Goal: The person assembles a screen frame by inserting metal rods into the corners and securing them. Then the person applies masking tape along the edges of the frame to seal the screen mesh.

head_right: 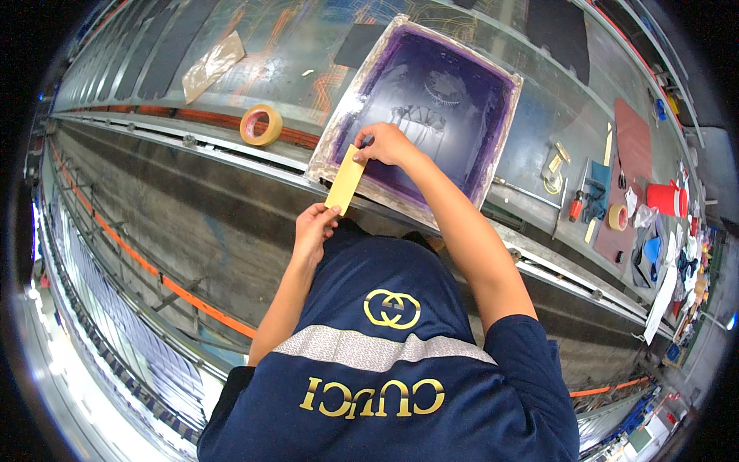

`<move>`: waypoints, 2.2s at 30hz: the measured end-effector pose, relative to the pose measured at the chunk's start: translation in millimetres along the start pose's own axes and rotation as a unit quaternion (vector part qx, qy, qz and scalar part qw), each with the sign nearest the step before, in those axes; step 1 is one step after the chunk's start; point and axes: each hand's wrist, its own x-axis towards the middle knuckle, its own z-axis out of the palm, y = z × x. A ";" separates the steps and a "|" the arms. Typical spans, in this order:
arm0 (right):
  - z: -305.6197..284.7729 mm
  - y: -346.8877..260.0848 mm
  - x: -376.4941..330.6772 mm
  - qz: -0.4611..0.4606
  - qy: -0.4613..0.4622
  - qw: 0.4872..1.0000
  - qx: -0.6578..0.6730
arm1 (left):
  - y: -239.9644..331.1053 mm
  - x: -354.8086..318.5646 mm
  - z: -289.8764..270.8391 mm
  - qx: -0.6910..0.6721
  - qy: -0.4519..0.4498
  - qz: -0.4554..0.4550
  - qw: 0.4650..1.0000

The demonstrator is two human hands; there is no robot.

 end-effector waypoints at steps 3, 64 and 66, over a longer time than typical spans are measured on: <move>-0.6 -1.9 -1.5 0.039 -0.019 0.994 0.101 | -0.5 2.6 -1.2 -0.040 0.017 -0.022 0.999; 36.3 5.6 -53.1 -0.253 0.091 0.956 -0.120 | 20.3 -25.4 8.3 -0.149 -0.025 -0.037 0.988; 43.3 -8.8 -68.7 -0.235 0.102 0.958 -0.126 | 35.5 -33.8 10.0 -0.161 -0.062 -0.057 0.983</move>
